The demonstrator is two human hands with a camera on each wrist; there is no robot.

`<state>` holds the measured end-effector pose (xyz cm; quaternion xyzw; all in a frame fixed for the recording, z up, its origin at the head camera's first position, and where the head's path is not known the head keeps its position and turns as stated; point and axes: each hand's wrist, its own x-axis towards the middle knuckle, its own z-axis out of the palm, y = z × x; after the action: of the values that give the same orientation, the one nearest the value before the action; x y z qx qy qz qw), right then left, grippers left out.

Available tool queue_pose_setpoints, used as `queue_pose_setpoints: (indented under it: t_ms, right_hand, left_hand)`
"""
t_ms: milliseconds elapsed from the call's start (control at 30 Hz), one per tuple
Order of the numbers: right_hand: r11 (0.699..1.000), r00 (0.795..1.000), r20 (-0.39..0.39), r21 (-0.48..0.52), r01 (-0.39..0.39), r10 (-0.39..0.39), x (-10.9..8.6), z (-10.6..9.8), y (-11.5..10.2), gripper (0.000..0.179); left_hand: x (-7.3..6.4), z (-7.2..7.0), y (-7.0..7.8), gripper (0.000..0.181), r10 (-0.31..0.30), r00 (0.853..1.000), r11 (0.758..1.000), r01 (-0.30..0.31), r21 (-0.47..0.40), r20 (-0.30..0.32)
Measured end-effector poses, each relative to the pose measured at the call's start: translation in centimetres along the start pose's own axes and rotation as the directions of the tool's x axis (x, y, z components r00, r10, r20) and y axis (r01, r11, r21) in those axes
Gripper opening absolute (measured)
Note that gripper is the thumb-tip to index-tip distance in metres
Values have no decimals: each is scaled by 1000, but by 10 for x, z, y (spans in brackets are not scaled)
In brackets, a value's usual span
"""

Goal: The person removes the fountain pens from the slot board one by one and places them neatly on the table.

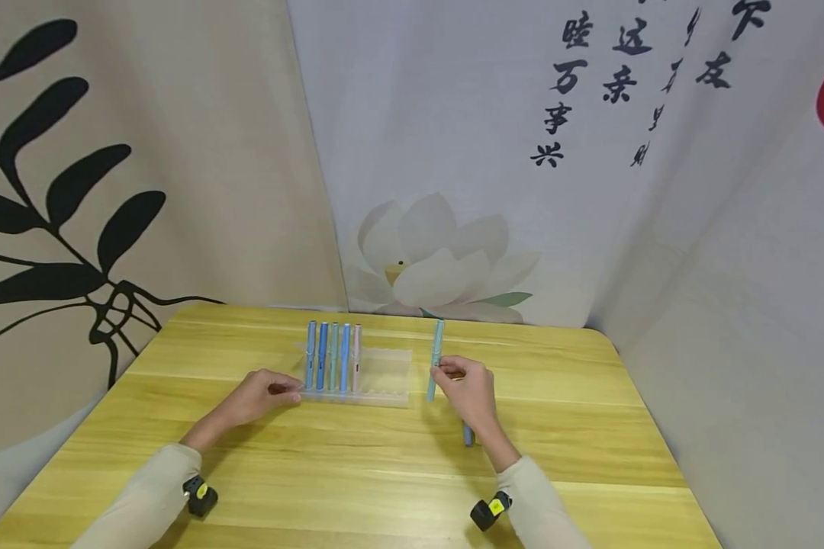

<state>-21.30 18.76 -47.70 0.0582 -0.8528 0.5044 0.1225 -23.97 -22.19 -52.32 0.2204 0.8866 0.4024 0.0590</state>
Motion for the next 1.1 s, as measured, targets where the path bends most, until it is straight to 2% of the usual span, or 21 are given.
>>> queue_pose_setpoints:
  t_ms: [733,900,1100]
  right_hand:
    - [993,993,-74,-69,-100,95,-10,-55,29,30]
    - [988,991,-87,-107,-113,104,-13,-67,35,32]
    - [976,986,-116,-164,-140,122,-16,-76,42,30]
  left_hand:
    - [1,0,-3,31,-7,1000,1000,7,-11,4]
    - [1,0,-2,30,-3,1000,1000,3,-5,-4]
    - [1,1,-1,29,-30,999,1000,30,0,-14]
